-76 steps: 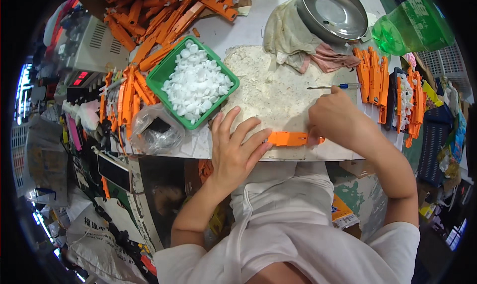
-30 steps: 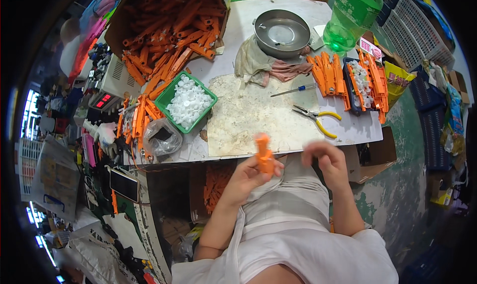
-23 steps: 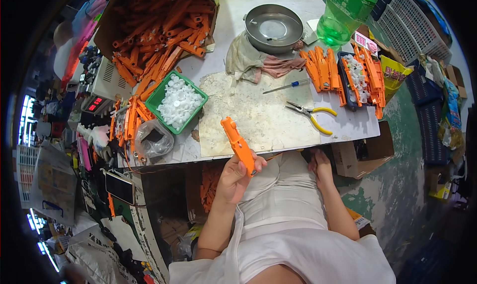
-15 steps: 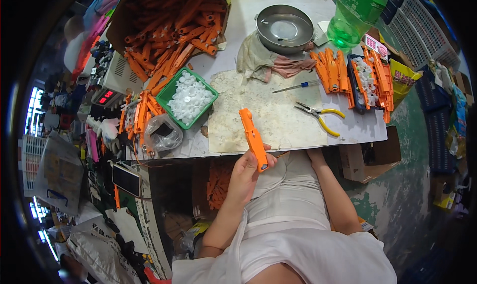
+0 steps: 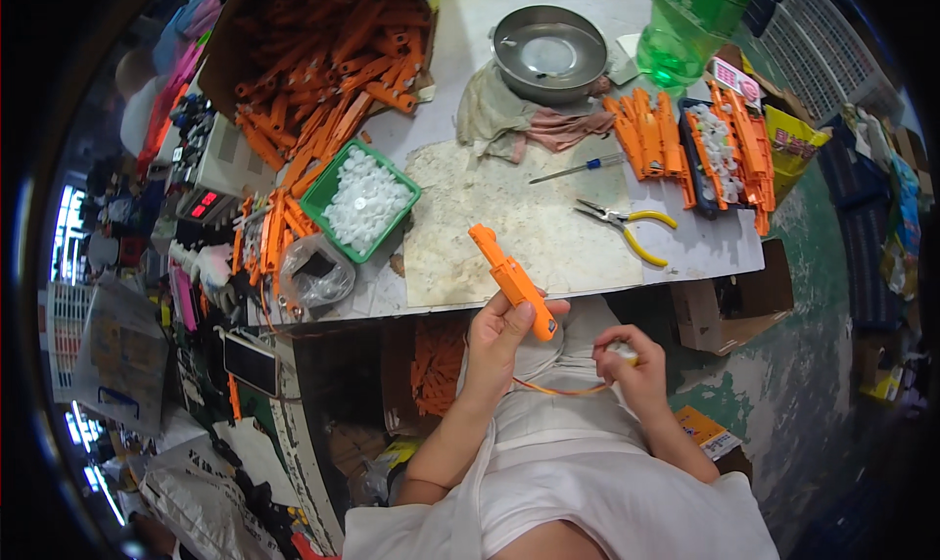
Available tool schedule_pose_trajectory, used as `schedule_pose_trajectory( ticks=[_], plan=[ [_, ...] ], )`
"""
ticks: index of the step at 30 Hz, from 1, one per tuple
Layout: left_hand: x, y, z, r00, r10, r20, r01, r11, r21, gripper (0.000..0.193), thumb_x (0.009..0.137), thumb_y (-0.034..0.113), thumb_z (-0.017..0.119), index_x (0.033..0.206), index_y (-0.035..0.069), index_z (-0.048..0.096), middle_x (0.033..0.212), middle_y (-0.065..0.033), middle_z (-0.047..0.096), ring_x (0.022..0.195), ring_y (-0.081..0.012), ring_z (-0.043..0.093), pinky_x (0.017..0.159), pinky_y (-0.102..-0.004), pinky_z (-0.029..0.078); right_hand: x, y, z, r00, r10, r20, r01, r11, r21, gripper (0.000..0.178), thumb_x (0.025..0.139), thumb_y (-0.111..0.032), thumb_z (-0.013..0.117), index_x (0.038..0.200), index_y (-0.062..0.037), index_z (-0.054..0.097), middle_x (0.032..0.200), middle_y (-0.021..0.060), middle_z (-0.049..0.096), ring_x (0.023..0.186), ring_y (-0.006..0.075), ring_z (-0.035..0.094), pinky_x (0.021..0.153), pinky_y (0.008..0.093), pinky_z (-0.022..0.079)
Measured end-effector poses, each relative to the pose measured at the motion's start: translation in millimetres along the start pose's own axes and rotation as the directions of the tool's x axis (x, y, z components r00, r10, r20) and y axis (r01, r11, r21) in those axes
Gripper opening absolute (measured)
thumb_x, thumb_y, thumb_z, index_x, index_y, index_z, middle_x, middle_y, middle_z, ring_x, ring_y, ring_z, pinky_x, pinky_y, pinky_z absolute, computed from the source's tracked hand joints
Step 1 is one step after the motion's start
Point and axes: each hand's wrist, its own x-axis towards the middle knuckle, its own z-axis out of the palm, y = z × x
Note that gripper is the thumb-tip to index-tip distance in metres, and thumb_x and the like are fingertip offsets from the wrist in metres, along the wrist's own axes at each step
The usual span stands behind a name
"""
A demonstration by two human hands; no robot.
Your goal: The person assembles small orange plastic components by inserting white cylindrical pieces into them. They use a screwdriver to adjust internal parts and pliers to trim excess material from the orange pieces. The person handles the items one at a time, placing the finished units on the table.
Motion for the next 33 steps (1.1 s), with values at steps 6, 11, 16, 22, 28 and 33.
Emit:
schedule_pose_trajectory(
  ticks=[6, 11, 16, 22, 28, 33],
  plan=[
    [4.4, 14.7, 22.9, 0.995, 0.075, -0.065, -0.07, 0.995, 0.067, 0.03, 0.092, 0.021, 0.059, 0.11, -0.003, 0.054, 0.101, -0.0217, 0.066, 0.096, -0.0213, 0.065, 0.086, -0.0293, 0.048, 46.3, -27.8, 33.5, 0.796, -0.566, 0.211, 0.539, 0.508, -0.672, 0.044, 0.065, -0.029, 0.081, 0.091, -0.0026, 0.057, 0.077, 0.0079, 0.058, 0.061, 0.0212, 0.058, 0.054, 0.0299, 0.047],
    [9.4, 17.0, 17.2, 0.99, 0.114, -0.077, -0.109, 0.992, 0.066, 0.031, 0.093, 0.016, 0.059, 0.114, -0.005, 0.05, 0.105, -0.0213, 0.065, 0.09, -0.0139, 0.063, 0.08, -0.0247, 0.05, 57.4, -30.1, 47.1, 0.798, -0.539, 0.268, 0.541, 0.446, -0.713, 0.037, 0.066, -0.022, 0.08, 0.087, -0.003, 0.056, 0.071, 0.0064, 0.054, 0.061, 0.0208, 0.056, 0.052, 0.0313, 0.046],
    [16.5, 13.1, 15.7, 0.979, 0.178, -0.103, -0.159, 0.973, 0.169, 0.033, 0.093, 0.016, 0.059, 0.115, -0.006, 0.049, 0.108, -0.0188, 0.065, 0.086, -0.0091, 0.062, 0.078, -0.0224, 0.049, 65.9, -26.7, 47.9, 0.779, -0.552, 0.296, 0.55, 0.377, -0.745, 0.033, 0.07, -0.024, 0.076, 0.085, -0.0035, 0.054, 0.072, 0.0073, 0.053, 0.065, 0.0213, 0.057, 0.053, 0.0318, 0.047],
    [37.9, 13.8, 8.6, 0.94, 0.334, -0.075, -0.285, 0.886, 0.366, 0.047, 0.092, 0.02, 0.059, 0.127, -0.006, 0.042, 0.116, -0.0201, 0.062, 0.1, -0.0164, 0.06, 0.087, -0.0259, 0.045, 88.3, -35.4, 40.9, 0.769, -0.581, 0.267, 0.557, 0.405, -0.725, 0.026, 0.074, -0.023, 0.073, 0.081, -0.0043, 0.056, 0.068, 0.0078, 0.053, 0.059, 0.0232, 0.057, 0.05, 0.0332, 0.047],
    [66.6, 11.0, -4.5, 0.804, 0.587, -0.09, -0.422, 0.672, 0.609, 0.056, 0.095, 0.029, 0.053, 0.137, -0.002, 0.034, 0.124, -0.0195, 0.058, 0.12, -0.0288, 0.049, 0.101, -0.0369, 0.033, 163.0, -60.4, 11.1, 0.829, -0.557, 0.049, 0.354, 0.455, -0.817, 0.028, 0.081, -0.029, 0.067, 0.073, -0.0026, 0.061, 0.062, 0.0148, 0.059, 0.055, 0.0317, 0.06, 0.051, 0.0396, 0.047],
    [66.0, 5.7, -9.6, 0.758, 0.651, 0.044, -0.404, 0.416, 0.814, 0.042, 0.092, 0.022, 0.056, 0.125, -0.002, 0.049, 0.116, -0.0162, 0.062, 0.111, -0.0316, 0.055, 0.098, -0.0406, 0.037, 199.1, -66.4, -1.4, 0.92, -0.391, -0.028, 0.13, 0.37, -0.92, 0.04, 0.081, -0.041, 0.063, 0.072, -0.0017, 0.066, 0.058, 0.0168, 0.06, 0.056, 0.0347, 0.061, 0.055, 0.0446, 0.048]
  ],
)
